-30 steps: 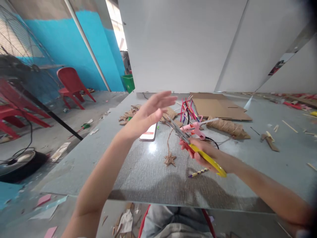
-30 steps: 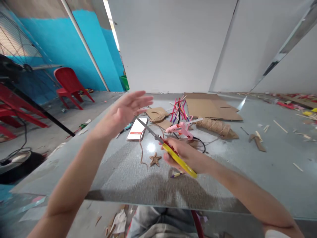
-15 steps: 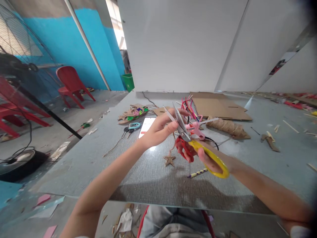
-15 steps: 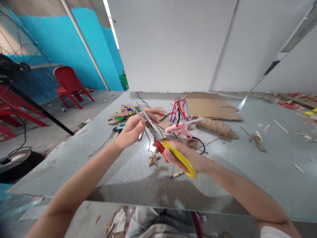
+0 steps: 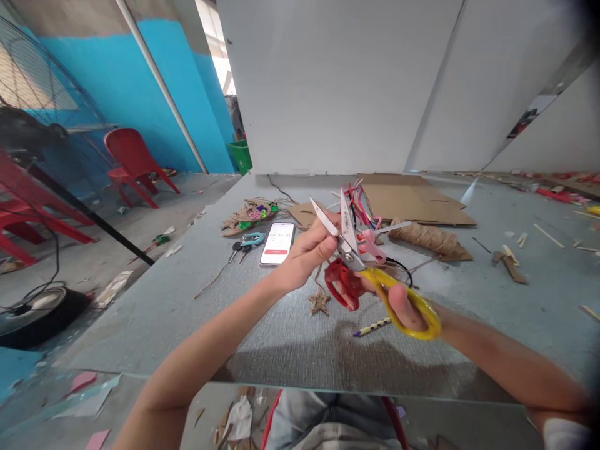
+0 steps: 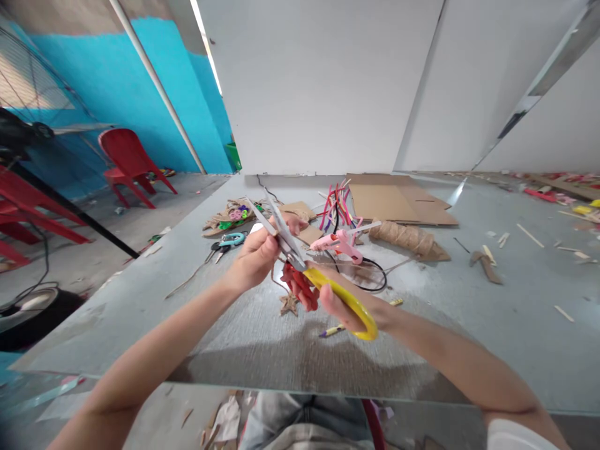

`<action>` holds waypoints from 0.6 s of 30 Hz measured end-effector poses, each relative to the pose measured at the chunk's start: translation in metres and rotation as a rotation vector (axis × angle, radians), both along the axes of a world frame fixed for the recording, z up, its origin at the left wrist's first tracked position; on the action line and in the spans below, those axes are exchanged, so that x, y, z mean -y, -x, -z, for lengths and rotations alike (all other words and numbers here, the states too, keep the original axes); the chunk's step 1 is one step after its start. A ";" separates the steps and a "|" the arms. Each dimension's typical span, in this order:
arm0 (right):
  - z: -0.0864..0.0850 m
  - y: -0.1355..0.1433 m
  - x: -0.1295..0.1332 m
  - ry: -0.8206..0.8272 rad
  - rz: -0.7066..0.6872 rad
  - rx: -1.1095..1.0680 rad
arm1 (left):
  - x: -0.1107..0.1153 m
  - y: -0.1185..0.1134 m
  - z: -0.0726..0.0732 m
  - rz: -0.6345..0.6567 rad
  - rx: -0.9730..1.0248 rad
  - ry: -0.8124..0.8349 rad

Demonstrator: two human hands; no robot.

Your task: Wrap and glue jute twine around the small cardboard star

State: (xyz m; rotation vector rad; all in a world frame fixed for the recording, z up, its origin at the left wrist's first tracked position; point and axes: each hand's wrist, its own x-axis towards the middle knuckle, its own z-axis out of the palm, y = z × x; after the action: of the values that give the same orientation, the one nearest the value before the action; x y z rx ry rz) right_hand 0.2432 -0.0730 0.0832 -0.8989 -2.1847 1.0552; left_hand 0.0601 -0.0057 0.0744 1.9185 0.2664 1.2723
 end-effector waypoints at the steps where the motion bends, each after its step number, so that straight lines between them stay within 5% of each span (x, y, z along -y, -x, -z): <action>1: 0.001 0.001 0.000 0.002 -0.001 -0.010 | 0.000 0.000 0.000 -0.003 -0.007 0.008; 18: 0.007 0.002 0.003 0.236 -0.065 -0.163 | -0.001 -0.009 0.006 -0.040 0.018 0.038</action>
State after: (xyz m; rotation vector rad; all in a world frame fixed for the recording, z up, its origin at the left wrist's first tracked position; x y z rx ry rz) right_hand 0.2415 -0.0761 0.0760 -0.8147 -1.9956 1.3904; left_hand 0.0686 -0.0051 0.0683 1.8772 0.3193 1.3006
